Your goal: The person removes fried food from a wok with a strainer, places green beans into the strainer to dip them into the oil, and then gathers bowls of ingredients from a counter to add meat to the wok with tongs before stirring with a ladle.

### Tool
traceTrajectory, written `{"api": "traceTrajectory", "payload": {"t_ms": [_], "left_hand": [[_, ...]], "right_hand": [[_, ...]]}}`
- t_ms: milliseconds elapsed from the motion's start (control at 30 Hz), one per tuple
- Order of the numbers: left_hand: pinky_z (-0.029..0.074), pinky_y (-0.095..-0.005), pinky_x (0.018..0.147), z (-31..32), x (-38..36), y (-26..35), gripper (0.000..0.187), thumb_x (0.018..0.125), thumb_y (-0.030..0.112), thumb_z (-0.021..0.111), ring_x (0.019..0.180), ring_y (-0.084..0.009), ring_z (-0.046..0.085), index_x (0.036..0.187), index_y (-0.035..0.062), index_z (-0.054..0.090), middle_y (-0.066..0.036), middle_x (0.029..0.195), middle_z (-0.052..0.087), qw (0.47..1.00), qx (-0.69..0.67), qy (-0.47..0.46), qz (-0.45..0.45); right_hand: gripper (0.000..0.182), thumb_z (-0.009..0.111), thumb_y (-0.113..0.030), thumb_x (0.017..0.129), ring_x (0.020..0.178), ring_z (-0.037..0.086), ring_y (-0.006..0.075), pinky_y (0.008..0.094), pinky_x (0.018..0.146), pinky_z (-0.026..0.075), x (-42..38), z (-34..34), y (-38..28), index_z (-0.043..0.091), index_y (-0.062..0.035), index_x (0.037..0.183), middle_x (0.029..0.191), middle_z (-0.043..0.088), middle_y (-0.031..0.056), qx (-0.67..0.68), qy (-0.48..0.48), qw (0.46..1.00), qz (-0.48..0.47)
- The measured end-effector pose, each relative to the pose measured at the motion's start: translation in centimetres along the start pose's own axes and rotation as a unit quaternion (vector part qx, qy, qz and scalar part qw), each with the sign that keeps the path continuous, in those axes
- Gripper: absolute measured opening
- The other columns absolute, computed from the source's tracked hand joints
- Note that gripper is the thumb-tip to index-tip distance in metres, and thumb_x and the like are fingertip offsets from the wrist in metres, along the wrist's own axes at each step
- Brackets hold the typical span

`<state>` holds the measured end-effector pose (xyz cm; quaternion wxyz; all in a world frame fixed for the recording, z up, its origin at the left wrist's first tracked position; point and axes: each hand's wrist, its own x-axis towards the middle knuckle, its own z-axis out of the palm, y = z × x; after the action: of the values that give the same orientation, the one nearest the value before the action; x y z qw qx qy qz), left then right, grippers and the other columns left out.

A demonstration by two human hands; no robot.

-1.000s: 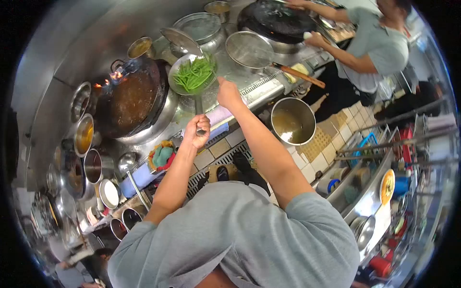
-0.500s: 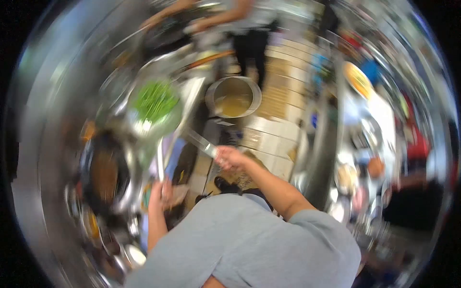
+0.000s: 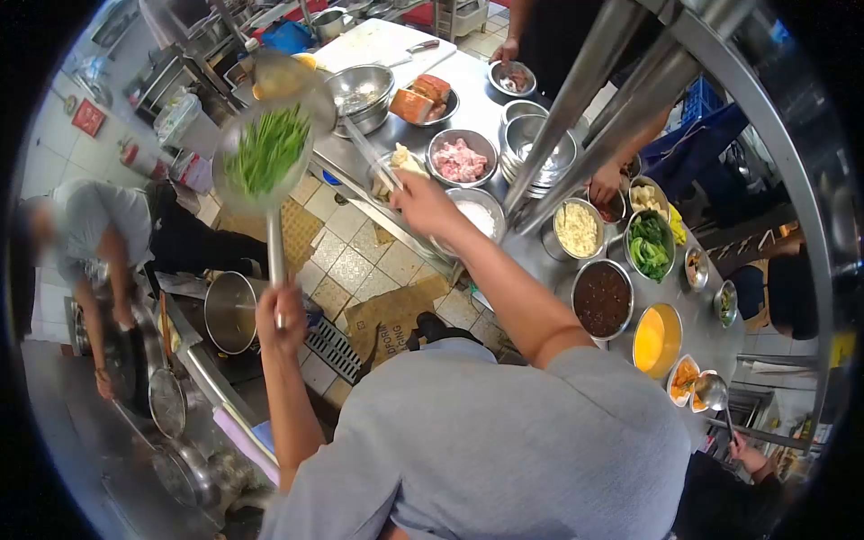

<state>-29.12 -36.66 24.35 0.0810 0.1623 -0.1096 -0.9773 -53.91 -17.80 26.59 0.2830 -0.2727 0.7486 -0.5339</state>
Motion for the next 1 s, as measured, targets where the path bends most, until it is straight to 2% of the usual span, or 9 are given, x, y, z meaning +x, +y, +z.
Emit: {"api": "traceTrajectory", "payload": {"t_ms": [100, 300, 367, 400, 500, 667, 767, 900, 1000], "left_hand": [[0.028, -0.019, 0.036, 4.4, 8.4, 0.7, 0.009, 0.083, 0.011, 0.049, 0.043, -0.0042, 0.036, 0.08, 0.008, 0.041, 0.003, 0.055, 0.039, 0.975, 0.217, 0.03, 0.032], [0.04, -0.0277, 0.042, 6.1, 17.4, -1.2, 0.015, 0.075, 0.005, 0.053, 0.048, -0.013, 0.047, 0.084, 0.0029, 0.04, -0.005, 0.066, 0.046, 0.86, 0.473, 0.121, 0.15], [0.041, -0.0283, 0.041, 6.1, 18.3, -1.4, 0.018, 0.074, 0.005, 0.053, 0.048, -0.0132, 0.047, 0.086, 0.0028, 0.039, -0.006, 0.066, 0.046, 0.82, 0.519, 0.152, 0.186], [0.041, -0.029, 0.04, 6.1, 18.5, -1.3, 0.021, 0.074, 0.004, 0.054, 0.048, -0.0135, 0.048, 0.088, 0.0026, 0.038, -0.006, 0.066, 0.046, 0.776, 0.561, 0.182, 0.222], [0.039, -0.0282, 0.038, 3.8, 19.4, 0.8, 0.025, 0.073, 0.003, 0.054, 0.045, -0.0136, 0.046, 0.09, 0.0028, 0.036, -0.006, 0.066, 0.046, 0.694, 0.625, 0.183, 0.307], [0.035, -0.0268, 0.041, 6.6, 13.2, 2.7, 0.019, 0.077, 0.006, 0.053, 0.046, -0.0123, 0.042, 0.091, 0.0046, 0.039, -0.005, 0.067, 0.046, 0.912, 0.345, 0.116, 0.19], [0.036, -0.0215, 0.04, 4.0, 6.2, 3.3, 0.023, 0.082, 0.016, 0.049, 0.046, -0.0074, 0.04, 0.101, 0.0038, 0.045, -0.001, 0.069, 0.047, 0.944, 0.284, 0.116, 0.118], [0.035, -0.0183, 0.038, -5.0, -9.0, 0.7, 0.024, 0.087, 0.013, 0.04, 0.046, -0.0034, 0.039, 0.108, 0.002, 0.04, 0.0, 0.07, 0.04, 0.981, -0.179, -0.079, -0.016], [0.035, -0.0167, 0.039, -8.3, -20.2, -4.9, 0.017, 0.088, 0.014, 0.041, 0.047, -0.0033, 0.039, 0.103, 0.0054, 0.043, 0.003, 0.064, 0.038, 0.967, -0.235, -0.049, 0.091]], "right_hand": [[0.03, 0.043, -0.007, 0.079, 0.061, 0.049, 0.0134, 0.0267, 0.057, 0.04, 5.6, -1.0, 1.9, 0.053, -0.0021, 0.106, 0.067, 0.053, 0.007, -0.04, 0.164, 0.969, -0.182], [0.031, 0.044, -0.01, 0.08, 0.062, 0.046, 0.0102, 0.0268, 0.056, 0.039, 8.9, -4.9, 3.4, 0.052, -0.0027, 0.109, 0.07, 0.052, 0.0042, 0.0, 0.177, 0.979, -0.098], [0.033, 0.044, -0.012, 0.081, 0.067, 0.052, 0.0149, 0.0289, 0.061, 0.042, 8.0, -5.6, 1.9, 0.05, -0.0034, 0.112, 0.075, 0.056, 0.008, -0.082, 0.189, 0.977, -0.062], [0.033, 0.044, -0.011, 0.08, 0.089, 0.056, 0.0344, 0.0392, 0.077, 0.043, 6.1, -6.0, 0.1, 0.049, -0.0032, 0.112, 0.094, 0.058, 0.0211, -0.123, 0.208, 0.969, -0.044], [0.034, 0.044, -0.013, 0.081, 0.091, 0.055, 0.0358, 0.0403, 0.077, 0.042, 6.6, -6.1, 1.3, 0.047, -0.0053, 0.114, 0.097, 0.057, 0.0217, -0.205, 0.26, 0.938, -0.103], [0.028, 0.045, -0.011, 0.083, 0.052, 0.052, 0.0179, 0.0286, 0.047, 0.04, 4.1, -4.8, 1.7, 0.047, -0.0077, 0.111, 0.072, 0.056, 0.0106, -0.013, 0.21, 0.974, -0.084], [0.036, 0.044, -0.005, 0.085, 0.039, 0.028, 0.0009, 0.0159, 0.034, 0.02, -1.9, -2.1, -1.2, 0.041, -0.0105, 0.121, 0.065, 0.044, -0.0021, 0.339, 0.055, 0.938, 0.043], [0.046, 0.042, -0.005, 0.086, 0.037, 0.03, 0.0026, 0.0139, 0.028, 0.023, -7.7, 1.5, 0.6, 0.029, -0.0102, 0.13, 0.07, 0.045, 0.0039, 0.341, -0.066, 0.923, 0.168], [0.045, 0.042, -0.006, 0.087, 0.037, 0.029, 0.0027, 0.0135, 0.028, 0.022, -7.0, 7.0, 1.5, 0.031, -0.0128, 0.129, 0.072, 0.044, 0.0058, 0.3, -0.291, 0.867, 0.273]]}}
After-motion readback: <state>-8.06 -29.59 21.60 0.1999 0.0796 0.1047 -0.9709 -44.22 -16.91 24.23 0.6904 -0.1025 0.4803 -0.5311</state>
